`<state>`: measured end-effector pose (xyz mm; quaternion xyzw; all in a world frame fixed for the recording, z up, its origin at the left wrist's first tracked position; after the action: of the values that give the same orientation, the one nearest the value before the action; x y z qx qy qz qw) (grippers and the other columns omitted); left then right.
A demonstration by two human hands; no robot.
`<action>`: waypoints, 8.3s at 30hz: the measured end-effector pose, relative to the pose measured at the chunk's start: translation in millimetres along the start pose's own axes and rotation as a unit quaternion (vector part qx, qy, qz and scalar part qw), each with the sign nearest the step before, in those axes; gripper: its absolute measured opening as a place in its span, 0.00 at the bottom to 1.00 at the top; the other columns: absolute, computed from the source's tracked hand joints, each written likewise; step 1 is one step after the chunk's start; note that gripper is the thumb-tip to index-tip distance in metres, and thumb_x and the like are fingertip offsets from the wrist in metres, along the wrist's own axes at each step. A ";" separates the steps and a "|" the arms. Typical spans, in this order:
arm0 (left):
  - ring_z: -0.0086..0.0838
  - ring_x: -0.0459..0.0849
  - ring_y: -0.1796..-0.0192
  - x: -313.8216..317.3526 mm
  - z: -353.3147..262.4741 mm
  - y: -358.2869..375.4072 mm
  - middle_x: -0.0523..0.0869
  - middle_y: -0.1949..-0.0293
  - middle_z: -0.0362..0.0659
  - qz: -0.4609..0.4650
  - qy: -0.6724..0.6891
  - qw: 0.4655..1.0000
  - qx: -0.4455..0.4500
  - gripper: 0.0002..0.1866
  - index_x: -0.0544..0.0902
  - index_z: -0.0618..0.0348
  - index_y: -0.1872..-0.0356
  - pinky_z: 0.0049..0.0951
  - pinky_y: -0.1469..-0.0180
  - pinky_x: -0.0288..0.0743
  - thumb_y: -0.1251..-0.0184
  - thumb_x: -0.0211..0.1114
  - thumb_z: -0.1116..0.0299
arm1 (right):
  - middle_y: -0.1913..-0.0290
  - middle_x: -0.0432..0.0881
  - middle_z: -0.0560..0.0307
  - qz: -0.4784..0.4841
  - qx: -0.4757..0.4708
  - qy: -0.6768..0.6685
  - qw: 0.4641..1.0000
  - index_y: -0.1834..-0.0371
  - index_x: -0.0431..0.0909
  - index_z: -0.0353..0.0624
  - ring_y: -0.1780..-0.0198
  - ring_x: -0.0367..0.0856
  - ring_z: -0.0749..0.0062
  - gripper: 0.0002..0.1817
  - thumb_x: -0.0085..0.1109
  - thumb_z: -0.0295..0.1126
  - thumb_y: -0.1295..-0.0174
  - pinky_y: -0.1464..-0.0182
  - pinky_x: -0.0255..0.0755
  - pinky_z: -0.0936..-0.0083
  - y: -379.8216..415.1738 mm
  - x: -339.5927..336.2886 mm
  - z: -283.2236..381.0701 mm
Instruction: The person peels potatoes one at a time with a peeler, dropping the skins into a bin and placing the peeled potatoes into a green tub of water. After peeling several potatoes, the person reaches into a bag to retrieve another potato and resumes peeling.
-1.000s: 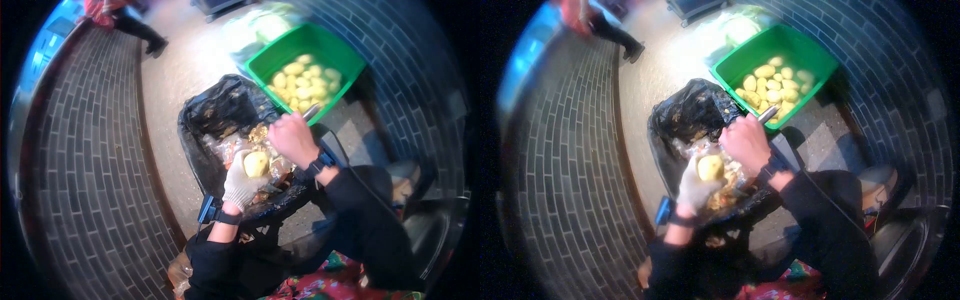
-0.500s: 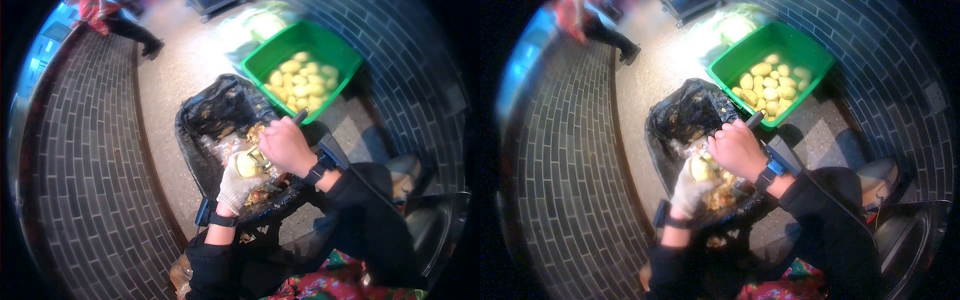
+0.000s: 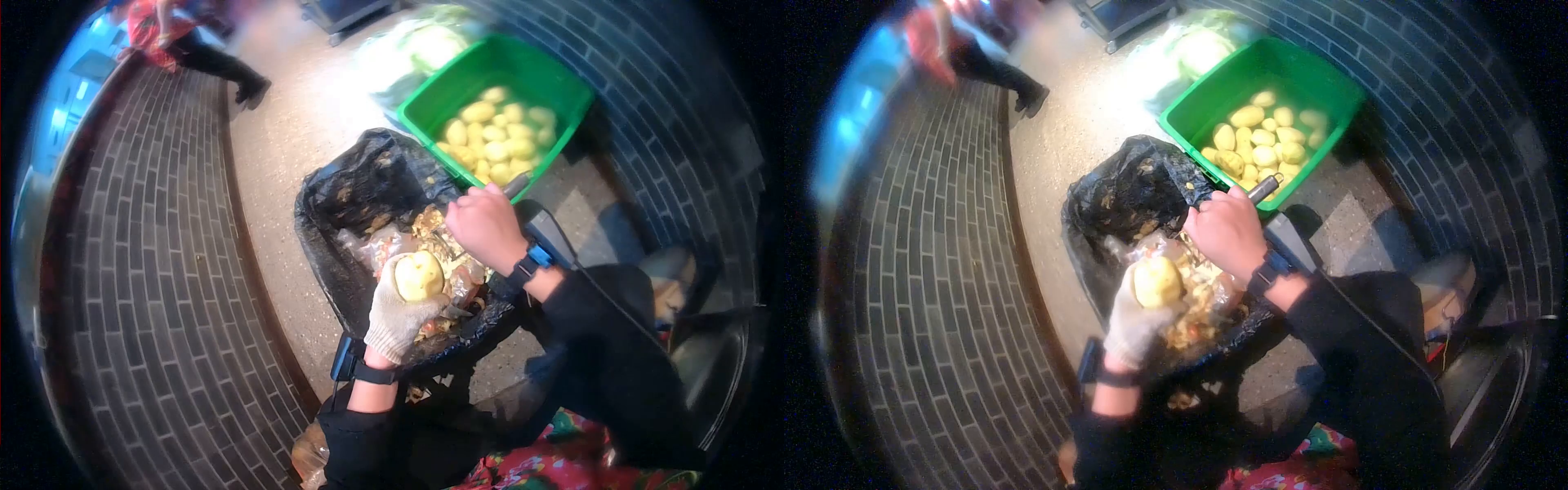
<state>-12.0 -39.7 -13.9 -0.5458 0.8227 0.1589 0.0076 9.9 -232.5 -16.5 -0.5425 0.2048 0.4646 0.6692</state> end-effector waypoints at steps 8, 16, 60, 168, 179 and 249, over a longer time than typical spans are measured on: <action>0.30 0.82 0.50 4.2 17.9 -17.7 0.82 0.51 0.44 -0.018 -0.002 1.000 0.000 0.39 0.70 0.61 0.43 0.31 0.44 0.76 0.60 0.80 0.69 | 0.81 0.77 0.57 0.040 -0.037 -0.119 0.991 0.87 0.73 0.44 0.70 0.76 0.63 0.16 0.54 0.31 0.40 0.61 0.66 0.63 -14.4 -11.2 32.2; 0.28 0.81 0.52 0.8 28.2 -8.9 0.82 0.55 0.43 0.009 0.014 0.999 -0.046 0.34 0.72 0.60 0.45 0.28 0.46 0.76 0.60 0.76 0.74 | 0.81 0.80 0.54 0.008 -0.028 -0.062 0.998 0.89 0.77 0.42 0.71 0.77 0.62 0.18 0.56 0.32 0.41 0.60 0.67 0.63 -1.6 10.1 22.2; 0.38 0.84 0.53 1.4 1.2 -2.3 0.84 0.55 0.48 -0.069 -0.214 0.973 0.061 0.37 0.74 0.58 0.45 0.34 0.48 0.77 0.60 0.82 0.65 | 0.83 0.76 0.58 -0.015 -0.006 -0.121 0.992 0.89 0.74 0.44 0.72 0.75 0.63 0.18 0.54 0.32 0.39 0.63 0.65 0.65 1.2 -5.0 34.8; 0.31 0.83 0.51 -34.3 -33.3 58.5 0.82 0.50 0.44 -0.097 0.367 0.923 -0.065 0.19 0.73 0.56 0.42 0.31 0.51 0.80 0.29 0.63 0.61 | 0.69 0.84 0.41 0.238 -0.049 -0.177 0.954 0.76 0.84 0.39 0.60 0.81 0.43 0.28 0.43 0.48 0.30 0.54 0.68 0.48 10.2 -44.0 44.3; 0.32 0.85 0.57 -1.0 -102.5 92.2 0.83 0.53 0.50 -0.160 0.376 0.913 0.003 0.29 0.76 0.58 0.42 0.31 0.60 0.82 0.27 0.54 0.42 | 0.74 0.76 0.51 -0.015 -0.054 -0.293 0.954 0.78 0.76 0.43 0.63 0.74 0.53 0.17 0.48 0.36 0.31 0.58 0.63 0.58 6.8 -92.3 47.9; 0.25 0.83 0.56 87.0 -2.0 -159.1 0.84 0.57 0.41 -0.020 0.055 0.998 -0.002 0.26 0.73 0.60 0.42 0.24 0.55 0.78 0.40 0.73 0.72 | 0.70 0.79 0.49 -0.038 0.094 -0.371 0.923 0.60 0.74 0.42 0.64 0.79 0.49 0.13 0.63 0.36 0.43 0.59 0.71 0.59 0.4 -93.3 23.5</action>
<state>96.5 -174.4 -68.4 -0.5701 0.8105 0.1301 -0.0353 -41.1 -248.2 63.6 -0.2732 -0.0359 0.5854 0.7625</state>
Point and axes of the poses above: each hand's wrist, its own y-axis away from the middle knuckle, its own x-axis out of the palm, z = x × y, the point moved 3 cm from there along -y, towards the middle knuckle
